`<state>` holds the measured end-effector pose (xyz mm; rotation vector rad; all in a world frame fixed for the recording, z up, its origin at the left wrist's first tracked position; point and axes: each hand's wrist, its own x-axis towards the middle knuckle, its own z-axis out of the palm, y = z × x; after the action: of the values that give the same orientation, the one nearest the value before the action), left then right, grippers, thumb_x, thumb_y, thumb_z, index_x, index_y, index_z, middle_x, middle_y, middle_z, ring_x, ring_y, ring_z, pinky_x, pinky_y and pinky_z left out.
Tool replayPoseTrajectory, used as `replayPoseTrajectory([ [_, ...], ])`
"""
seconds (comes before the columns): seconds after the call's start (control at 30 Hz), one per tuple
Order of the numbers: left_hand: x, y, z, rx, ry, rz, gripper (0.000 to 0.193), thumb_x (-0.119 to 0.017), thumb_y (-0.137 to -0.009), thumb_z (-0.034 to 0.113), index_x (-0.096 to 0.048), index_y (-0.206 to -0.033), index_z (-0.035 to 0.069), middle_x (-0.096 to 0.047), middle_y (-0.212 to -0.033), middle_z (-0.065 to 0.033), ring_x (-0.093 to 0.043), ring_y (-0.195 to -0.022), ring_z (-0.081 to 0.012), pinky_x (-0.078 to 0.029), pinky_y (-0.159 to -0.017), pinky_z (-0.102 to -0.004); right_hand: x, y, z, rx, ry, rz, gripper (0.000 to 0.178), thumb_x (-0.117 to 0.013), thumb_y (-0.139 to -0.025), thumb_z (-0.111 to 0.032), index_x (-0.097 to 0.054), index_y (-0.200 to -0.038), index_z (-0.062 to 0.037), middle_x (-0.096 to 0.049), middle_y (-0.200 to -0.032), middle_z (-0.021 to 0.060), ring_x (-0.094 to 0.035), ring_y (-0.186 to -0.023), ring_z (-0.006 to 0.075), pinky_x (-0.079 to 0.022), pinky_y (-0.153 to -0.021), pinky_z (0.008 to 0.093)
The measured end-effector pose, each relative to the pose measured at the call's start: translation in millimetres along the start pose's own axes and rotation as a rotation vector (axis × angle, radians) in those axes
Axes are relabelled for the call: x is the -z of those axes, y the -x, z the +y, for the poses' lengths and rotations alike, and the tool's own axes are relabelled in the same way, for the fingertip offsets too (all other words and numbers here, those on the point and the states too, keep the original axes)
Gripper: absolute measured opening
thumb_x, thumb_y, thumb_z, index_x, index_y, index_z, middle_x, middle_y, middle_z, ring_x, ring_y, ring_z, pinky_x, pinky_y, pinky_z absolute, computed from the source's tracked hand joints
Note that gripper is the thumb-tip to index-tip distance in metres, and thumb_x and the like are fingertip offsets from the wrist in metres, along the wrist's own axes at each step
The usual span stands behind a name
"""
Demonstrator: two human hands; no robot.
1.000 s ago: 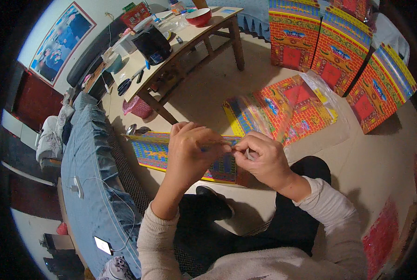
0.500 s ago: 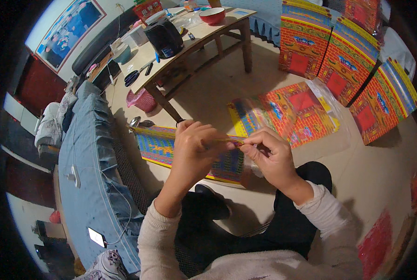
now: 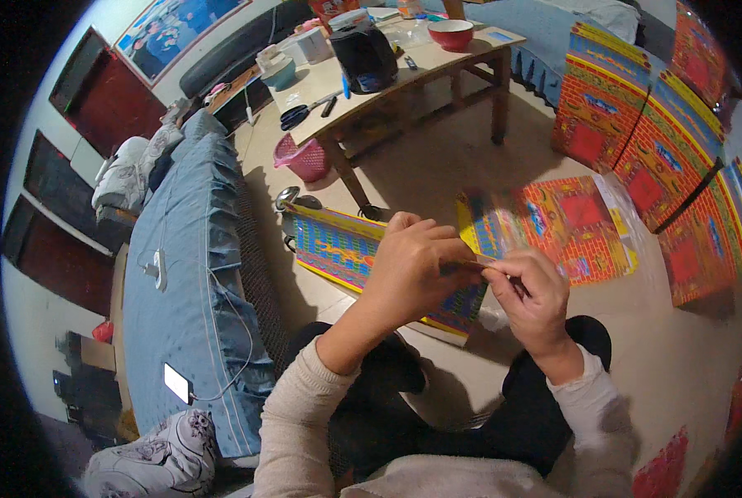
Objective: The person sits on the floor and assembles colorful printed paper boxes by folding edges and securing them with tape. They handle multiple flat sheets, fold them into box shapes, and stack the finished boxes nearby.
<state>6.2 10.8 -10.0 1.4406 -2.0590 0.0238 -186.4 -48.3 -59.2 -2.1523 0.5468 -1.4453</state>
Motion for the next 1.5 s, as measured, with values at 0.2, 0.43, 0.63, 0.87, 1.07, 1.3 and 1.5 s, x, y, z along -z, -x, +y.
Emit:
replayPoseTrajectory([
  [0.2, -3, 1, -5, -0.009, -0.042, 0.022, 0.017, -0.084, -0.07, 0.02, -0.073, -0.081, 0.014, -0.064, -0.076, -0.0015, -0.062, -0.077, -0.023, -0.041, -0.078, -0.0373, 5, 6, -7, -0.289, 0.018, -0.107, 0.018, -0.079, -0.085, -0.014, -0.067, -0.093, -0.0058, -0.066, -0.087, 0.008, -0.069, -0.073, 0.0246, -0.053, -0.063, 0.0356],
  [0.43, 2, -13, 1, 0.005, -0.051, -0.069, 0.019, -0.083, -0.07, 0.02, -0.073, -0.083, 0.011, -0.065, -0.079, -0.0045, -0.062, -0.078, -0.0261, -0.041, -0.076, -0.0384, 0, 11, 1, -0.158, 0.003, -0.008, 0.015, -0.078, -0.08, -0.005, -0.065, -0.086, -0.0051, -0.064, -0.08, 0.0081, -0.063, -0.063, 0.0227, -0.049, -0.057, 0.0344],
  [0.63, -3, -11, -7, 0.094, -0.085, -0.198, 0.026, -0.086, -0.062, 0.009, -0.072, -0.084, 0.008, -0.069, -0.085, -0.0059, -0.063, -0.083, -0.0274, -0.044, -0.077, -0.0396, -4, 21, 13, -0.108, 0.023, -0.006, 0.013, -0.073, -0.084, -0.011, -0.062, -0.09, -0.0078, -0.063, -0.082, 0.0092, -0.067, -0.074, 0.0299, -0.053, -0.064, 0.0401],
  [0.87, -4, -6, 9, 0.111, -0.15, -0.156, 0.026, -0.082, -0.06, -0.002, -0.068, -0.081, 0.007, -0.069, -0.085, -0.0064, -0.06, -0.085, -0.026, -0.044, -0.083, -0.037, 107, 66, 35, -0.399, 0.045, 0.35, 0.013, -0.064, -0.096, -0.008, -0.068, -0.109, -0.0038, -0.07, -0.095, 0.008, -0.068, -0.087, 0.0143, -0.054, -0.079, 0.0304],
  [1.07, -3, -8, 13, 0.12, -0.168, -0.206, 0.024, -0.079, -0.066, -0.006, -0.067, -0.085, 0.004, -0.069, -0.087, -0.007, -0.06, -0.087, -0.0254, -0.046, -0.083, -0.0369, 172, 331, 160, -1.334, 0.459, 0.206, 0.022, -0.067, -0.094, -0.019, -0.065, -0.111, -0.0052, -0.071, -0.103, 0.0121, -0.068, -0.091, 0.0299, -0.054, -0.083, 0.038],
  [1.3, 5, -8, -4, 0.094, -0.218, -0.194, 0.023, -0.079, -0.068, -0.006, -0.067, -0.086, 0.004, -0.069, -0.085, -0.0067, -0.059, -0.083, -0.0256, -0.046, -0.081, -0.0384, 106, 478, 154, -1.686, 0.841, -0.029, 0.045, -0.071, -0.088, -0.031, -0.061, -0.123, -0.005, -0.063, -0.125, 0.0221, -0.064, -0.11, 0.0374, -0.052, -0.094, 0.0462],
  [1.5, -5, -18, 2, 0.044, -0.232, -0.159, 0.02, -0.082, -0.066, -0.001, -0.068, -0.079, 0.006, -0.069, -0.079, -0.0052, -0.064, -0.077, -0.0232, -0.045, -0.079, -0.0352, 134, 485, 140, -1.581, 0.693, 0.048, 0.053, -0.073, -0.087, -0.032, -0.057, -0.131, -0.0065, -0.061, -0.128, 0.0247, -0.06, -0.118, 0.0412, -0.049, -0.098, 0.0499],
])
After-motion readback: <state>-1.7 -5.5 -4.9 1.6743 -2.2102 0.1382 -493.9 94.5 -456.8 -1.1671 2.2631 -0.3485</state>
